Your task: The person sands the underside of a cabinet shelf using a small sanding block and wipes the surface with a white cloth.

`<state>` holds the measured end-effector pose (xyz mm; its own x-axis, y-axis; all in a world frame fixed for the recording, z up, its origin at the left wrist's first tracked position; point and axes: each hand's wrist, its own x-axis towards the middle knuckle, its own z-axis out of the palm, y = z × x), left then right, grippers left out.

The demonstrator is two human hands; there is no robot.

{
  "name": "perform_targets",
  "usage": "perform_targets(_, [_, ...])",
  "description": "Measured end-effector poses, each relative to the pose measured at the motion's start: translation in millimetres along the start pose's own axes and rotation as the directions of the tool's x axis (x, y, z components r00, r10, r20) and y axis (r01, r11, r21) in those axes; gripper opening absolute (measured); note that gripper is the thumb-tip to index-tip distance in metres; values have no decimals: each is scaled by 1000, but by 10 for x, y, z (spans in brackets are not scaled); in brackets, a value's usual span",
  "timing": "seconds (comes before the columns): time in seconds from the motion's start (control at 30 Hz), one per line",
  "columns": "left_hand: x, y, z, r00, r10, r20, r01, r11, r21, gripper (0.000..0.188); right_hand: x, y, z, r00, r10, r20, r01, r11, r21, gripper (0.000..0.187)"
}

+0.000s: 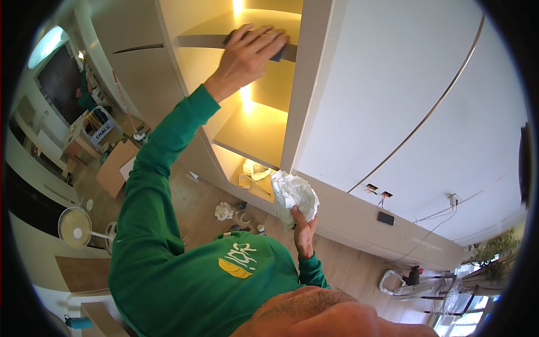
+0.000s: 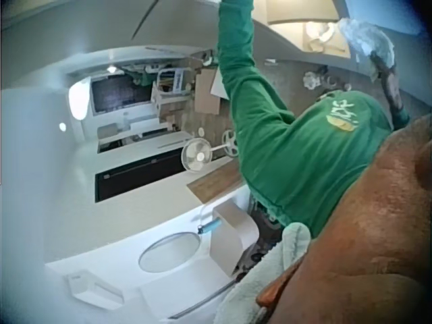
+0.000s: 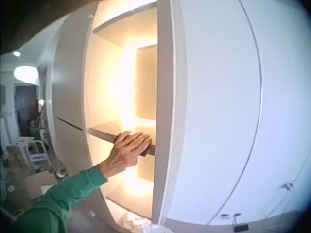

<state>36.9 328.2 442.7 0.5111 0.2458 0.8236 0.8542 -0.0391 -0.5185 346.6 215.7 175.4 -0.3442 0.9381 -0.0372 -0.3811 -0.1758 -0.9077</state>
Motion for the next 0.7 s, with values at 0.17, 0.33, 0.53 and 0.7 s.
perform_targets(0.17, [28, -88, -83, 994, 113, 15, -114, 990, 82, 47, 19, -52, 92, 1000, 3, -20, -3, 999, -42, 44])
perform_targets(0.33, [-217, -349, -121, 999, -23, 24, 20, 995, 99, 49, 80, 54, 86, 1000, 8, 9, -8, 1000, -20, 43])
perform_targets(0.53, [196, 181, -8, 999, 47, -28, -48, 998, -41, 46, 171, 58, 203, 993, 58, 105, -50, 996, -77, 41])
perform_targets(0.7, [-460, -745, -401, 978, -127, 165, 101, 983, 154, 47, 153, 144, 125, 995, 97, 27, -95, 994, -59, 39])
